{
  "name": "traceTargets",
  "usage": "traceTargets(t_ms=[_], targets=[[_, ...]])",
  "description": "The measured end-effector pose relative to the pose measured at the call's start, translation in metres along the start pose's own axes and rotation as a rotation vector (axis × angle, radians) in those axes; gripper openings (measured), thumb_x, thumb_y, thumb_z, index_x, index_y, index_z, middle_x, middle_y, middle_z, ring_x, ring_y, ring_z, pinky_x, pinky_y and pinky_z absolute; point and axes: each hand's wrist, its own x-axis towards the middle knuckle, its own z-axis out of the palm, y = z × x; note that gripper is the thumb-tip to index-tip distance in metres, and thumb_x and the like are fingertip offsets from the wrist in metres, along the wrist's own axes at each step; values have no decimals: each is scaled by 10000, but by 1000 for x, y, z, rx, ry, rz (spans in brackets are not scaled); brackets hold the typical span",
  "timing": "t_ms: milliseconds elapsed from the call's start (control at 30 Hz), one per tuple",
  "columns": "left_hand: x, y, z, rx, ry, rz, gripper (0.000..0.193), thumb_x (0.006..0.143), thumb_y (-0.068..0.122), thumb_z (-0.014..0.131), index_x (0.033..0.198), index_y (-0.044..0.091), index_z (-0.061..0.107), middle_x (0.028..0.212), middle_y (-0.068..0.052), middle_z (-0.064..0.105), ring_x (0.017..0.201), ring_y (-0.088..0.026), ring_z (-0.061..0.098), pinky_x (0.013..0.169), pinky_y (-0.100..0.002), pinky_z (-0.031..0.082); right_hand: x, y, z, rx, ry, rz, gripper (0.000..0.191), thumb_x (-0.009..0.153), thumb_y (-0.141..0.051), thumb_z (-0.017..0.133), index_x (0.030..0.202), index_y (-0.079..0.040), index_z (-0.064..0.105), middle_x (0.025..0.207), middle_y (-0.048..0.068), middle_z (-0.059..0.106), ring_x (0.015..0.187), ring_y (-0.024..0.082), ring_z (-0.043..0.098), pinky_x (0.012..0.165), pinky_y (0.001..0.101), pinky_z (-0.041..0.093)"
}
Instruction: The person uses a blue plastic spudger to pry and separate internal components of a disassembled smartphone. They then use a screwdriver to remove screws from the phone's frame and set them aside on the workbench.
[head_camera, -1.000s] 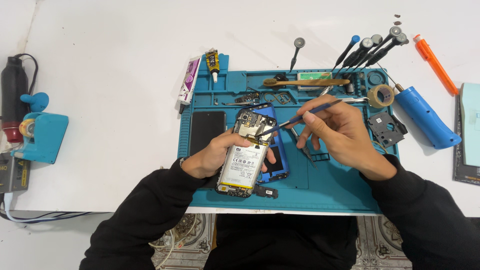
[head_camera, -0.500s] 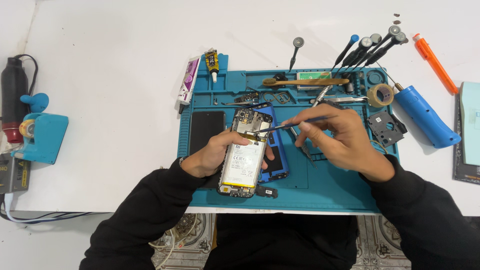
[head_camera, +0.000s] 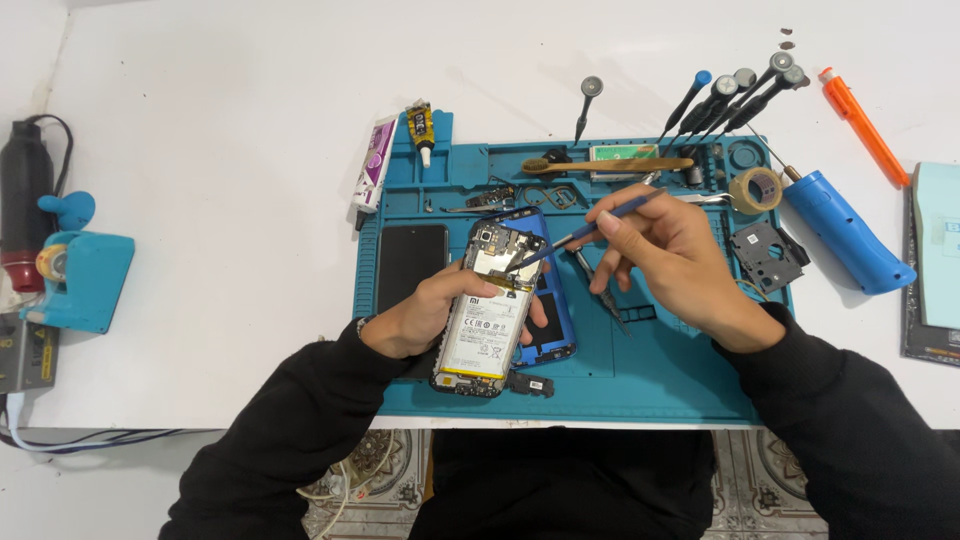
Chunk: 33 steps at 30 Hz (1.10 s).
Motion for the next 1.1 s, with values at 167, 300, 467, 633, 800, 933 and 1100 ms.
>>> traceTargets(t_ms=[167,300,467,633,800,933,1100], targets=[[-1,2,2,14,-6,4,541,944,210,473,1429,-30,474,1149,-266,695,966,-294,736,807,-386,630,2,-4,4,-21,29,77,202,1052,-210,524,1121,-44,615,995,98,746,662,139,726,510,237,505],[-3,2,2,16,-13,-4,589,942,212,454,1481,-26,445,1161,-262,687,975,-290,730,819,-381,627,4,-6,5,27,29,155,216,1038,-248,526,1110,-61,607,1013,101,779,635,126,708,515,235,501],[-5,3,2,0,-14,-5,610,939,206,447,1497,-39,432,1169,-262,688,985,-292,729,831,-382,626,6,-4,5,85,37,222,219,1033,-264,542,1088,-65,617,1025,114,785,609,127,691,512,228,475],[-5,4,1,17,-12,-7,608,943,204,449,1500,-41,434,1173,-260,686,989,-290,727,830,-381,622,7,-2,7,100,26,228,237,1042,-276,542,1062,-56,627,1039,126,798,607,124,684,528,231,481],[-6,1,-1,33,-18,6,541,980,223,437,1468,-9,471,1176,-251,687,995,-283,727,830,-371,626,7,-4,8,100,28,243,234,1044,-287,523,1063,-69,605,1018,139,797,594,133,690,521,238,479],[-4,-2,-3,60,57,-34,477,1074,336,351,1282,-27,580,1136,-238,720,961,-274,747,769,-371,641,5,-7,9,78,3,163,197,1055,-263,499,1089,-86,577,1015,138,793,603,127,696,516,228,484],[1,-4,-3,100,134,-42,485,1086,365,308,1202,-2,603,1075,-221,740,915,-276,764,752,-367,648,3,-5,7,23,-32,39,172,1068,-220,491,1114,-81,582,1017,129,788,642,121,715,517,223,492]])
